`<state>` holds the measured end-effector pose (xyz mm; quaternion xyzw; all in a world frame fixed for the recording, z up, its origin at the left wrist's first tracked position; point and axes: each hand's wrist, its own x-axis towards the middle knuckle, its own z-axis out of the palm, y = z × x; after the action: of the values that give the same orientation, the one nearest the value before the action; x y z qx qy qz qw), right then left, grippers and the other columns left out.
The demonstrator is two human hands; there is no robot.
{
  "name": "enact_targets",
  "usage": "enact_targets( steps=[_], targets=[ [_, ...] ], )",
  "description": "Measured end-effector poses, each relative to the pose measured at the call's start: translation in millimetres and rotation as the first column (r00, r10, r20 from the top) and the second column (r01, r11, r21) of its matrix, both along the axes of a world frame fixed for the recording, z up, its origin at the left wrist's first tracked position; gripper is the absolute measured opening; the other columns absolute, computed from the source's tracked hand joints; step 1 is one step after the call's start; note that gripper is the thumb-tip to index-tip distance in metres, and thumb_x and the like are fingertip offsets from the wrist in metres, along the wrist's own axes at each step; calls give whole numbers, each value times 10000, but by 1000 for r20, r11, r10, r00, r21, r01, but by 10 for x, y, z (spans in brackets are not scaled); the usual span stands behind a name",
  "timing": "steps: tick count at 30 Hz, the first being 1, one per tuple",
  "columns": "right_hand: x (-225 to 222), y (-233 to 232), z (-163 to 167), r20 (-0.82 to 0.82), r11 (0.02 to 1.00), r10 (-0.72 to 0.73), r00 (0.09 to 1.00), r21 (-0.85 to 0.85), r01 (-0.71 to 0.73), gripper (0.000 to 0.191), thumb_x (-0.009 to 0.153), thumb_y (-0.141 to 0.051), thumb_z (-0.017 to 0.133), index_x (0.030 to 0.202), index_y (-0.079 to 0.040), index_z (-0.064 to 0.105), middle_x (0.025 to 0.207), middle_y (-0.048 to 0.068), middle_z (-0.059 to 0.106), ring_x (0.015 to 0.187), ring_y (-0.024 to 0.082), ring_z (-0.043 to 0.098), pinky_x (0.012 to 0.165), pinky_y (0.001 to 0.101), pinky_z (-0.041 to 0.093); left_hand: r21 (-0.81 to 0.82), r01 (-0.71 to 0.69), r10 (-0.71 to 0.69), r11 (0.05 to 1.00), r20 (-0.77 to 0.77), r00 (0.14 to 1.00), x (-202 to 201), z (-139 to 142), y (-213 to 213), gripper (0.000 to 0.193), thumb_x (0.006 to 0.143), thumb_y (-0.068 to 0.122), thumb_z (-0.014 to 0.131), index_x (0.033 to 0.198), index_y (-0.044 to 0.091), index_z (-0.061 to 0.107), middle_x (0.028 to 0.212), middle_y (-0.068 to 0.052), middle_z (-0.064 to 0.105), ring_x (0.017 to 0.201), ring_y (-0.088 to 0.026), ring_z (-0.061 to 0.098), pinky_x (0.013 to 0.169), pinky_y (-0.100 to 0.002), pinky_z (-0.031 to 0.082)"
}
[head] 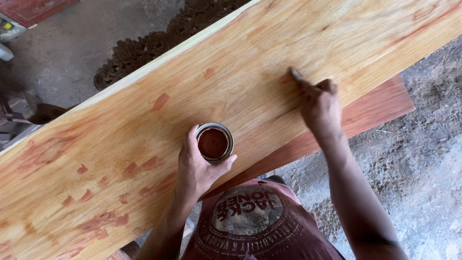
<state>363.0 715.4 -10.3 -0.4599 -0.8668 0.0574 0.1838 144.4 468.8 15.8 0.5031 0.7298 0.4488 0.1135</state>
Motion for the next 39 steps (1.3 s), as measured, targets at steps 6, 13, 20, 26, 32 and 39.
enact_targets(
  steps=[6,13,20,26,32,39],
  targets=[
    [1,48,-98,-215,990,135,967,65,-124,277,1028,-29,597,1226,-91,779,913,143,655,766,222,607,633,356,550,11,-17,17,1000,-25,1000,7,11,6,1001,666,327,950,1413,-29,387,1283,-252,615,1154,-398,659,958,-486,558],
    [114,-383,-111,-266,907,417,869,67,-415,255,949,59,575,1066,-63,766,959,123,684,879,238,660,715,361,601,26,73,-72,997,-34,997,-55,55,-74,1014,702,294,958,1464,-18,367,1338,-235,619,1221,-388,655,1016,-471,551],
    [-112,-1072,79,-174,916,398,901,19,-401,308,938,98,565,1135,23,789,881,145,648,713,221,590,468,210,513,-8,100,-100,995,-46,994,-112,8,-107,1040,715,301,962,1478,-23,335,1349,-246,606,1233,-387,644,1019,-466,546],
    [-20,-1172,62,-179,940,337,924,17,-340,218,976,-17,584,1105,-6,759,887,126,633,760,203,584,529,264,499,-21,80,-81,997,-38,996,-106,-29,-106,1038,713,315,962,1474,-32,347,1343,-251,607,1227,-394,646,1019,-476,547],
    [155,-1215,85,-193,901,391,900,-118,-417,304,1003,83,527,1133,-26,779,938,171,696,652,159,598,432,257,473,-55,86,-88,995,-35,995,-123,-49,-100,1063,705,320,959,1473,-66,335,1354,-290,581,1235,-416,629,1018,-486,536],
    [152,-1237,116,-37,964,268,963,11,-267,389,924,80,550,1215,-39,780,910,197,650,755,278,627,507,311,570,-10,92,-92,996,-28,995,-124,-91,-140,1044,709,318,961,1471,-45,346,1349,-261,611,1236,-371,650,1036,-472,557]
  ],
)
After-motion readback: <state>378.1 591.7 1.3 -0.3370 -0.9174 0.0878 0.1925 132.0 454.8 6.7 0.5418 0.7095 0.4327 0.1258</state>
